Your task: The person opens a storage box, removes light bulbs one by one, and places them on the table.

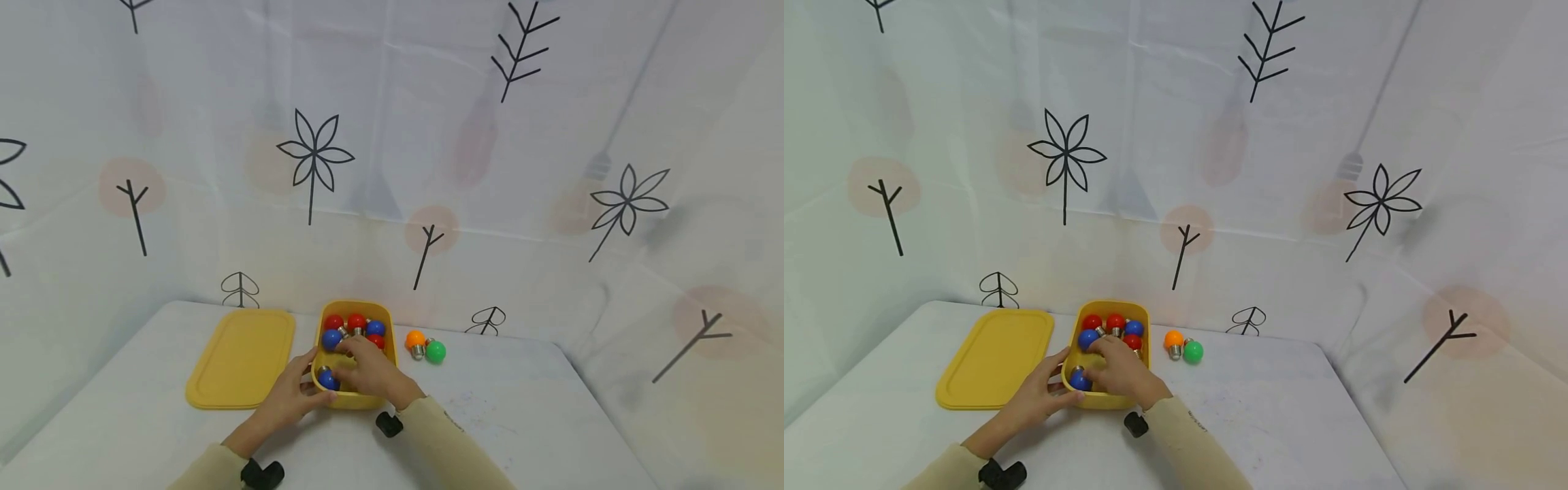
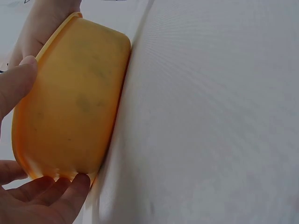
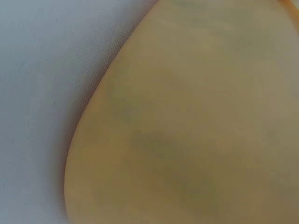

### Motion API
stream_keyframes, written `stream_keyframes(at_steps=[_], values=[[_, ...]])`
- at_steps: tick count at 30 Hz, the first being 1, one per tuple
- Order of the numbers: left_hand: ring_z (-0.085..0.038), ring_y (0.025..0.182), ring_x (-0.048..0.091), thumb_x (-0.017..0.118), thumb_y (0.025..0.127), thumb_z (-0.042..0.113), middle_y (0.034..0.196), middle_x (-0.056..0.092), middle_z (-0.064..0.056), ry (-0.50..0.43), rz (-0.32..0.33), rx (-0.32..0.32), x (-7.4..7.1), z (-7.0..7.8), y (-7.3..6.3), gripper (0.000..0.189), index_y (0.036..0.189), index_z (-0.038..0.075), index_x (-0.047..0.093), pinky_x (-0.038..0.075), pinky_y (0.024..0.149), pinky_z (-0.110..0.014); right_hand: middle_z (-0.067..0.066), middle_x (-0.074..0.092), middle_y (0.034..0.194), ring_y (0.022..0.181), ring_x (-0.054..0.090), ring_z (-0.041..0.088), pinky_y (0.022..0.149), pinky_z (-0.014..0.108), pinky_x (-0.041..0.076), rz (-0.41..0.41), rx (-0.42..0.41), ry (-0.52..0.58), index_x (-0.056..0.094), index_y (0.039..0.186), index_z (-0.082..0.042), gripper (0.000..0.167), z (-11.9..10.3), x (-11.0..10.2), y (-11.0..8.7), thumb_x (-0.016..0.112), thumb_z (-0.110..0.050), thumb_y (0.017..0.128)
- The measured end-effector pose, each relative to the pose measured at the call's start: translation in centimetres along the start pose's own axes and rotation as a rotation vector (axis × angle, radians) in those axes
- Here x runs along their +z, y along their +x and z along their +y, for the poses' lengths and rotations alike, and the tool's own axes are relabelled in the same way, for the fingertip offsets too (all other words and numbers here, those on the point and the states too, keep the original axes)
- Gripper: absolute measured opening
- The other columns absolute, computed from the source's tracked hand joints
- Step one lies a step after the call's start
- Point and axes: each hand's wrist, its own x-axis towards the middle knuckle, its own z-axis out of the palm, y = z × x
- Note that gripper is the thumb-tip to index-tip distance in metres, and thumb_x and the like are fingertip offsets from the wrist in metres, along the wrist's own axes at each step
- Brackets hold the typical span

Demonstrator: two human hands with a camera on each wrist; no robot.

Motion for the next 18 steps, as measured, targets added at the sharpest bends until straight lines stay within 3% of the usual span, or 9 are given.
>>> stream_keyframes(at_steps=[5, 10, 18], values=[[-0.03, 0.127, 0.045, 0.081, 0.072, 0.043, 0.141, 0.039, -0.015, 0.009, 0.003, -0.023, -0.05, 0.01, 0.0, 0.103, 0.15, 0.005, 0.027, 0.05, 0.095, -0.037, 0.002, 0.059, 0.118, 0.107, 0.056, 0.018, 0.092, 0.031, 0.051, 0.013, 0.032, 0.038, 0.059, 0.126, -0.012, 0.043, -0.1, -0.03, 0.16, 0.067, -0.034, 0.09], [-0.03, 0.129, 0.044, 0.082, 0.072, 0.042, 0.141, 0.039, -0.015, 0.009, 0.006, -0.017, -0.01, -0.06, -0.01, 0.102, 0.15, 0.004, 0.027, 0.049, 0.096, -0.037, 0.0, 0.059, 0.118, 0.104, 0.057, 0.016, 0.088, 0.028, 0.053, -0.029, 0.037, 0.074, 0.059, 0.126, -0.013, 0.047, -0.4, -0.01, 0.34, 0.069, -0.037, 0.087], [-0.03, 0.129, 0.044, 0.081, 0.073, 0.043, 0.141, 0.038, -0.015, 0.014, 0.002, -0.018, 0.07, -0.14, 0.01, 0.101, 0.15, 0.006, 0.027, 0.048, 0.096, -0.038, 0.001, 0.059, 0.12, 0.1, 0.058, 0.012, 0.085, 0.026, 0.054, -0.05, 0.05, 0.134, 0.059, 0.124, -0.011, 0.042, -0.48, 0.02, 0.63, 0.07, -0.029, 0.088]])
